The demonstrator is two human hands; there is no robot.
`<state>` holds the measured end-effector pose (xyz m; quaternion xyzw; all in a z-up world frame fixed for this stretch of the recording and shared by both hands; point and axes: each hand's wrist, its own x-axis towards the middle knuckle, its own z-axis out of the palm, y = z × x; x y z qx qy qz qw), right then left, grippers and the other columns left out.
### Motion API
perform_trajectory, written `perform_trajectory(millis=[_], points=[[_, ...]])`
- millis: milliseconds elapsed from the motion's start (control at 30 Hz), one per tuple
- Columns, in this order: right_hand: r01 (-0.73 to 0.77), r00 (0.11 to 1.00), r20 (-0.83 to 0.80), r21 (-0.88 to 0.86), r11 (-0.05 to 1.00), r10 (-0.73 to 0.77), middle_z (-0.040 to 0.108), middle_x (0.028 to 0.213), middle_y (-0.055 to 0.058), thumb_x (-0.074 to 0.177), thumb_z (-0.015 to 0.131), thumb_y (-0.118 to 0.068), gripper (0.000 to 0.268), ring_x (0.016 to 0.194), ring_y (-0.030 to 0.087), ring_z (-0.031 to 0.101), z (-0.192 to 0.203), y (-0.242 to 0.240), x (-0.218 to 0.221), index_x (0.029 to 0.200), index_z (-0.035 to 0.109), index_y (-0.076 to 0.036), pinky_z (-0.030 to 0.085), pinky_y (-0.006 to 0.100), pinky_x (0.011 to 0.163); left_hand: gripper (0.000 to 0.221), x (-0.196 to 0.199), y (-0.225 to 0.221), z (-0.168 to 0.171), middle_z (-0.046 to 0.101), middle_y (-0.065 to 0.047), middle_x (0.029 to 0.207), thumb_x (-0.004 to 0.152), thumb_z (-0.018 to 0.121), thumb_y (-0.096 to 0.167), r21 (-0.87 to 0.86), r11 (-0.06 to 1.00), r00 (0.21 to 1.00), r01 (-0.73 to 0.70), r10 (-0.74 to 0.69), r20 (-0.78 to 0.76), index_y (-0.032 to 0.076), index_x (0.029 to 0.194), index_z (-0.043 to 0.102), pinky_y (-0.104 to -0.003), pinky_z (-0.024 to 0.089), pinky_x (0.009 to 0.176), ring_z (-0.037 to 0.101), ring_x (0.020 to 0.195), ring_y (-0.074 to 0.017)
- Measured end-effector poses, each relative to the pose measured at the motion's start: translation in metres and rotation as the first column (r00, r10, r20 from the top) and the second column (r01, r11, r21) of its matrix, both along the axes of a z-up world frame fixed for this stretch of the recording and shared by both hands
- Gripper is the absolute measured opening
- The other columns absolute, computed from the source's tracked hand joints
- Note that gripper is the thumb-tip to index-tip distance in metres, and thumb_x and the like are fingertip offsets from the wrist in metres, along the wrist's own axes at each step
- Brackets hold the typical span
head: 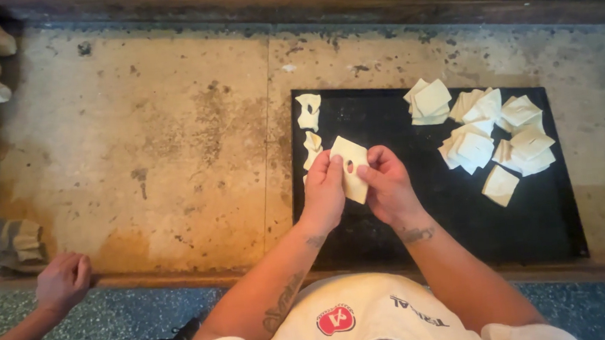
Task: Shaping pre-cut squares of pastry dough into a specific form and arranging them on a baking tray.
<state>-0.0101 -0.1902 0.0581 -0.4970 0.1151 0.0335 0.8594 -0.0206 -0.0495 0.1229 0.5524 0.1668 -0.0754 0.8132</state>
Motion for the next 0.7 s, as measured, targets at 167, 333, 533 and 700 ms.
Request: perform_trajectory(millis=[167,333,533,700], points=[[-0.146,0.988,0.043,0.013,0.989,0.145,0.070,0.086,0.012,0.088,0.066,0.006,0.025,0.080,0.028,0.076,-0.023,-0.008,0.007,0.099,0.052,-0.010,0.063,0.037,0.059,0.023,0.003,-0.004,-0.012,0.067,-0.002,0.082,0.107,0.050,0.016,0.016,0.997,0.997,-0.076,0.076,-0.009,0.006,0.114,0.070,-0.028,0.058,0.076,0.068,0.085,-0.0128],[0.006,0.972,0.177,-0.673,0.739,0.154,0.073,0.102,0.021,0.082,0.080,-0.003,0.040,0.100,0.034,0.072,0.048,0.011,-0.006,0.120,0.068,-0.006,0.060,0.042,0.080,0.022,-0.002,-0.001,0.010,0.063,0.004,0.082,0.105,0.051,0.017,0.007,0.985,0.984,-0.175,0.175,-0.032,0.008,0.108,0.070,-0.023,0.052,0.074,0.060,0.077,-0.0068],[-0.011,0.949,0.107,-0.928,0.372,0.295,0.079,0.103,0.009,0.084,0.074,-0.009,0.020,0.102,0.033,0.073,0.023,0.016,-0.007,0.102,0.082,-0.014,0.062,0.040,0.080,0.019,-0.001,0.010,-0.035,0.067,-0.006,0.072,0.102,0.062,0.026,0.361,0.931,0.988,-0.052,-0.005,0.157,0.012,0.096,0.073,-0.034,0.055,0.072,0.066,0.079,-0.0145],[-0.403,0.881,-0.245,0.056,0.913,0.404,0.073,0.098,0.018,0.077,0.062,-0.004,0.021,0.098,0.030,0.072,0.014,0.017,-0.022,0.093,0.073,0.004,0.057,0.055,0.093,0.011,0.013,0.036,-0.067,0.068,-0.006,0.067,0.098,0.064,0.023,0.450,0.890,0.974,0.071,-0.160,0.161,0.016,0.094,0.072,-0.033,0.054,0.057,0.069,0.061,-0.0216]])
